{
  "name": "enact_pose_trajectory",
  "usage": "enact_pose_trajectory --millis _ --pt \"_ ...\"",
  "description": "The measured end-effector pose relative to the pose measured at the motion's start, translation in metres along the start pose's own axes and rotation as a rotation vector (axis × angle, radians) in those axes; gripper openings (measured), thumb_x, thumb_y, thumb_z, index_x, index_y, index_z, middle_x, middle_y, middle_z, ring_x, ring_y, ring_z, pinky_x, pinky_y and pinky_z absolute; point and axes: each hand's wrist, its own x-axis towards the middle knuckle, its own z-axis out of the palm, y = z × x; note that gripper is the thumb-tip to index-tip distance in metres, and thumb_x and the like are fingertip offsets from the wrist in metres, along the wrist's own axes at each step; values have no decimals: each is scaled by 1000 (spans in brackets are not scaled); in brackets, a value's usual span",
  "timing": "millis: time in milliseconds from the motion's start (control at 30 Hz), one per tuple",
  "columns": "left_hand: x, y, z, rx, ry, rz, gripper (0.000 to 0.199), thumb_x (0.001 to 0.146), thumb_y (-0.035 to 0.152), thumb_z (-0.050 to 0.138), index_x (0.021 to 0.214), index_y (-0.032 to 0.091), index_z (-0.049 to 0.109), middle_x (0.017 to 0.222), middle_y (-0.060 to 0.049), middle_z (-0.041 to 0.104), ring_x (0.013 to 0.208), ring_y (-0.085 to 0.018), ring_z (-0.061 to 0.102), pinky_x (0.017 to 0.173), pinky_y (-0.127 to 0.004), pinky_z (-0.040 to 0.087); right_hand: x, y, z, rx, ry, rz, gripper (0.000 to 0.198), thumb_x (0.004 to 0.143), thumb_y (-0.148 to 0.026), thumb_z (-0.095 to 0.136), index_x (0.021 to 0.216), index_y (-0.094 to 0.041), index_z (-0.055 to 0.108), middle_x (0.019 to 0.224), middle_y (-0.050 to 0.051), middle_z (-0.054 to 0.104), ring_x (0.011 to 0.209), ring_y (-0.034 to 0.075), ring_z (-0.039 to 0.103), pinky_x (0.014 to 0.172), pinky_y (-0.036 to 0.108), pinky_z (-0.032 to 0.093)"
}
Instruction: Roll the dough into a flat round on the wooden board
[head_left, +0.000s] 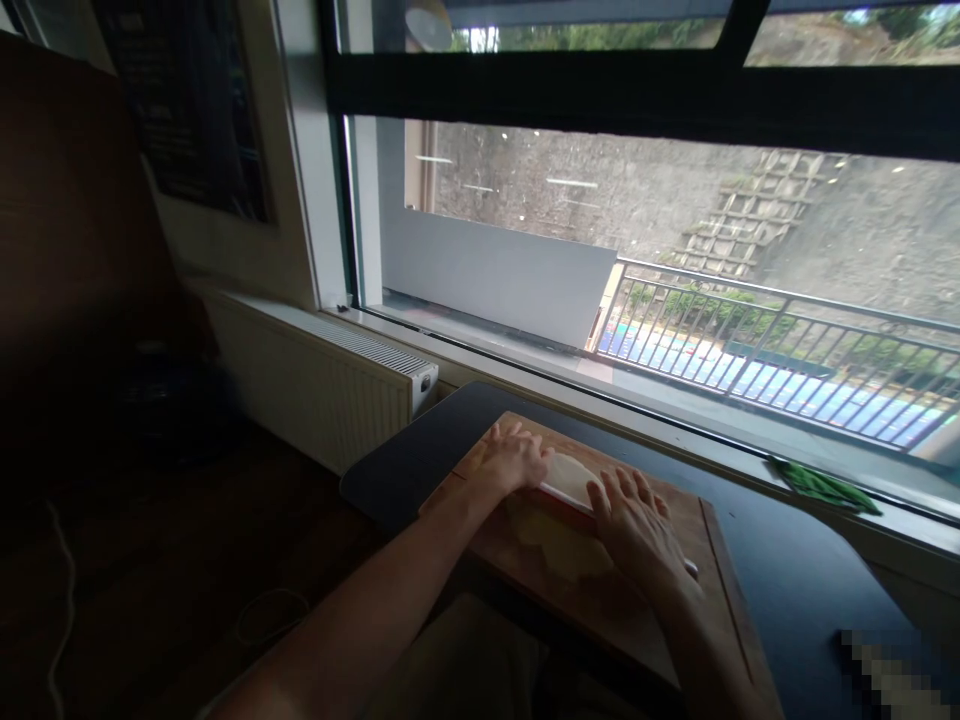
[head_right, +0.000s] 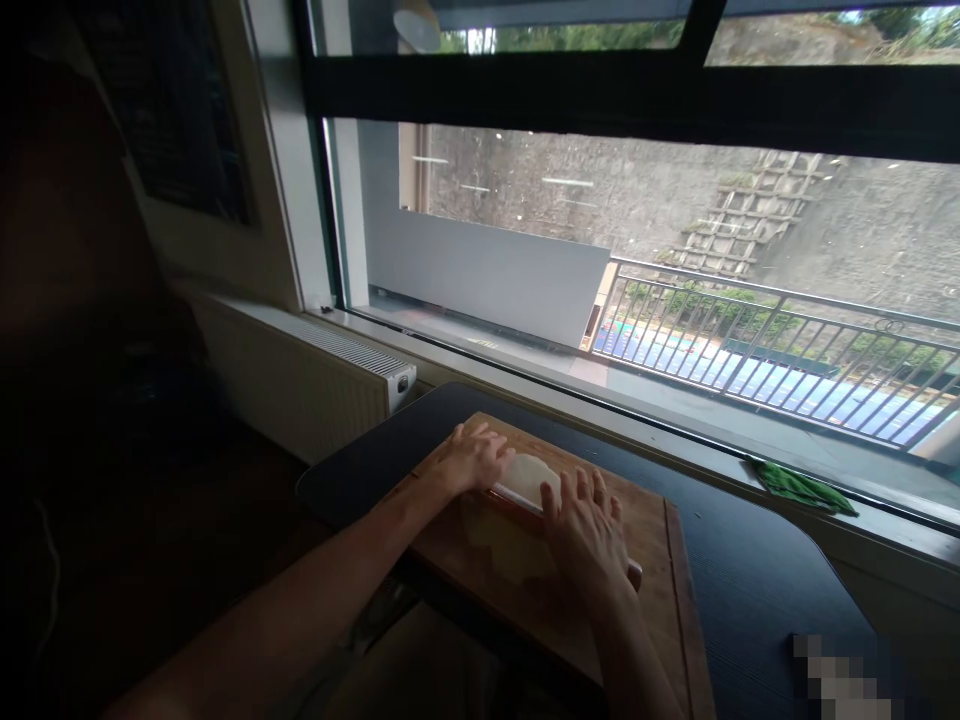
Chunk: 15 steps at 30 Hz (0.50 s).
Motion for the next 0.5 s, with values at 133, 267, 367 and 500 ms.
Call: enact_pose_trajectory --millis 133,267,367,500 --pt "13 -1 3 -12 -22 10 49 91 47 26 120 19 55 133 -8 50 129 -27 33 106 -54 16 -10 -8 2 -23 31 6 56 93 -47 17 129 -17 48 141 10 39 136 26 19 103 49 24" --pt "-29 -16 10 5 34 74 52 93 44 20 129 18 47 138 -7 44 134 -25 25 109 -51 9 -54 -28 8 -72 100 -85 54 92 -42 24 130 -12 47 141 11 39 136 27 19 104 47 25" --pt "-66 -31 8 19 56 121 53 94 43 17 131 17 46 140 -8 41 136 -23 21 109 -49 10 -85 -33 15 -76 156 -195 53 91 -39 28 135 -13 41 144 10 33 134 25 25 104 46 28" --pt "-73 -37 7 21 -12 120 55 94 45 16 132 17 45 142 -8 38 136 -23 20 109 -50 12 -97 -11 20 -85 180 -276 50 91 -35 27 134 -17 42 142 7 37 129 23 36 102 43 34"
